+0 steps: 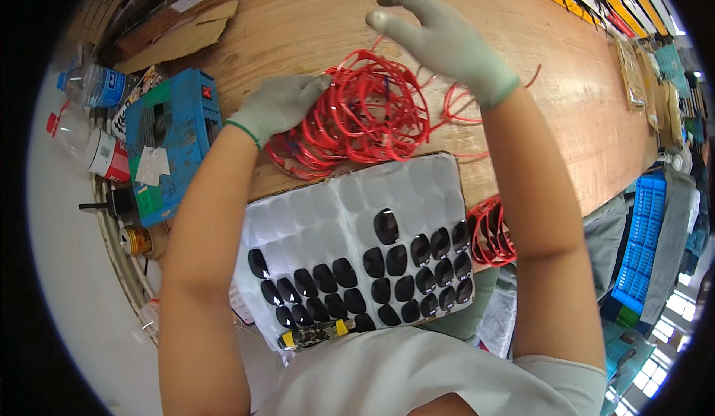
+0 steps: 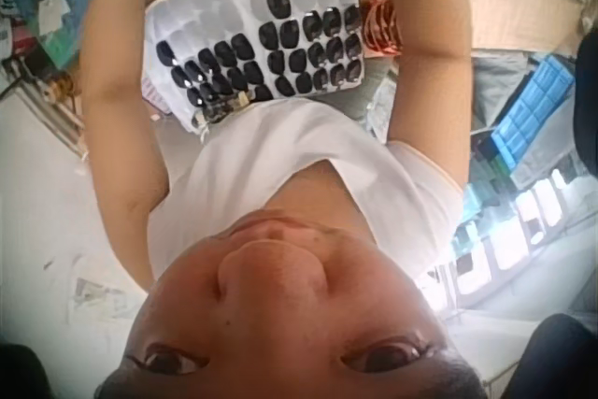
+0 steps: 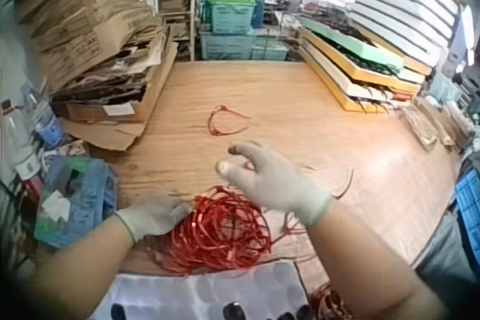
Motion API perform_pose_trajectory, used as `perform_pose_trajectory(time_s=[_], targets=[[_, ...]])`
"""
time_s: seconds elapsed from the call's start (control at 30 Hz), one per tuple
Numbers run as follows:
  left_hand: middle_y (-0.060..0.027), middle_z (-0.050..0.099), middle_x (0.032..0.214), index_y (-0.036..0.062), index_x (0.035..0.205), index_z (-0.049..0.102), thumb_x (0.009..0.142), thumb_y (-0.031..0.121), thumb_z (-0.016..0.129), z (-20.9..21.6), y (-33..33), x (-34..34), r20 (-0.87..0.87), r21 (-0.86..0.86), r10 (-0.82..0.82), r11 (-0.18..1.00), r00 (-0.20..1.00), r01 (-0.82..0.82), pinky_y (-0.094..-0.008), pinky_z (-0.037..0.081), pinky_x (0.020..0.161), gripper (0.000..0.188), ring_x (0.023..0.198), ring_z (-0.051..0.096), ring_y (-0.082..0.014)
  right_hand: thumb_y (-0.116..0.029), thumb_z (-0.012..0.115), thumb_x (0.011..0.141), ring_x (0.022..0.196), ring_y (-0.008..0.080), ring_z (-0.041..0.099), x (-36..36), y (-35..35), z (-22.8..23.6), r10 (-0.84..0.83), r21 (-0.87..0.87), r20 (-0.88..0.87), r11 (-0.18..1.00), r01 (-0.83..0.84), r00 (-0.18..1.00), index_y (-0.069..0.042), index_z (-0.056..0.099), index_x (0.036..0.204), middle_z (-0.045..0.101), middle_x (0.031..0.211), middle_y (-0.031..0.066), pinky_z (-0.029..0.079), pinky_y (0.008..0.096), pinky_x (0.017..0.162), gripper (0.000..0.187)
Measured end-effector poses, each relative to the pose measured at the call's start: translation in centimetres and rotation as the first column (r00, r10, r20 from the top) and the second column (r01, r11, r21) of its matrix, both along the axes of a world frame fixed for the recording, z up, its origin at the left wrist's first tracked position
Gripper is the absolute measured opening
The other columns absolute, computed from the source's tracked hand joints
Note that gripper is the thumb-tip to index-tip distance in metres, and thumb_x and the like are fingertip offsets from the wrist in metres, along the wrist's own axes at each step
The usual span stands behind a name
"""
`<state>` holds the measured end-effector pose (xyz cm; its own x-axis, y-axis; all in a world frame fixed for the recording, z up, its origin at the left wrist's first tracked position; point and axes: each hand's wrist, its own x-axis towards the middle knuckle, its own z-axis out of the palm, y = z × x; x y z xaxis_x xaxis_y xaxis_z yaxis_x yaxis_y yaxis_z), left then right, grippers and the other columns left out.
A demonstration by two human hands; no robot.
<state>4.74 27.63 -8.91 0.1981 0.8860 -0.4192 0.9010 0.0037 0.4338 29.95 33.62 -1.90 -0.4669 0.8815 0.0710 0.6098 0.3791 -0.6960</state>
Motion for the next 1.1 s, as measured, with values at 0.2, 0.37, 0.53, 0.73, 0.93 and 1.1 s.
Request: perform_pose_trajectory(time_s=[0.2,0.37,0.53,0.73,0.93,1.1], targets=[[-0.023,0.069,0.113,0.0121,0.127,0.066,0.103,0.054,0.038,0.3,0.9,0.8,0.054,-0.078,-0.023,0.997,0.998,0.027,-0.0476,0.047,0.098,0.055,0.107,0.063,-0.0432,-0.05,0.06,0.093,0.134,0.0333,0.047,-6.5,17.7,-10.5,0.168,0.017,0.574,0.976,-0.216,0.801,-0.008,0.063,0.131,0.047,0.145,0.0182,0.043,0.0414,0.107,0.057],[-0.0241,0.068,0.11,0.0108,0.124,0.068,0.104,0.052,0.037,0.0,0.3,0.2,0.036,-0.073,0.003,0.997,0.999,0.0,-0.0483,0.048,0.095,0.056,0.104,0.063,-0.0434,-0.051,0.054,0.089,0.13,0.0344,0.052,-11.0,20.8,-12.6,0.126,-0.171,0.572,0.985,-0.032,0.811,-0.011,0.061,0.136,0.05,0.147,0.017,0.041,0.0454,0.108,0.061],[-0.0224,0.07,0.106,0.009,0.109,0.072,0.101,0.062,0.031,-1.0,0.3,0.1,0.053,-0.062,0.001,0.998,0.999,0.002,-0.0477,0.05,0.094,0.067,0.104,0.065,-0.0405,-0.05,0.058,0.088,0.11,0.0348,0.065,-8.1,18.9,-9.8,0.174,-0.084,0.625,0.984,-0.156,0.761,-0.004,0.068,0.121,0.069,0.118,0.0208,0.047,0.0412,0.098,0.058],[-0.0269,0.063,0.122,0.0017,0.127,0.062,0.102,0.043,0.042,1.4,-2.1,0.2,0.067,0.111,0.064,0.991,0.996,-0.072,-0.0468,0.046,0.098,0.052,0.112,0.06,-0.0433,-0.046,0.065,0.089,0.106,0.034,0.066,3.4,4.5,-1.0,-0.059,0.171,0.372,0.985,-0.005,0.926,-0.002,0.071,0.114,0.07,0.113,0.0184,0.051,0.0409,0.095,0.051],[-0.0299,0.063,0.121,-0.0035,0.115,0.066,0.094,0.03,0.05,4.2,-9.1,-1.8,-0.01,0.279,0.362,0.896,0.932,-0.345,-0.0461,0.047,0.1,0.043,0.115,0.06,-0.0424,-0.023,0.073,0.087,0.121,0.0402,0.059,9.4,-10.7,0.1,-0.033,0.148,0.256,0.989,-0.006,0.966,0.001,0.069,0.115,0.06,0.13,0.0266,0.048,0.0437,0.102,0.038],[-0.0311,0.066,0.111,-0.0007,0.098,0.075,0.086,0.03,0.056,-0.2,-8.1,-3.2,-0.343,-0.044,0.194,0.974,0.919,-0.222,-0.0473,0.05,0.095,0.038,0.11,0.063,-0.0434,-0.017,0.071,0.087,0.121,0.0403,0.059,8.7,-19.8,0.5,-0.186,0.201,0.06,0.965,0.171,0.981,0.001,0.068,0.114,0.059,0.131,0.0265,0.048,0.0437,0.101,0.034]])
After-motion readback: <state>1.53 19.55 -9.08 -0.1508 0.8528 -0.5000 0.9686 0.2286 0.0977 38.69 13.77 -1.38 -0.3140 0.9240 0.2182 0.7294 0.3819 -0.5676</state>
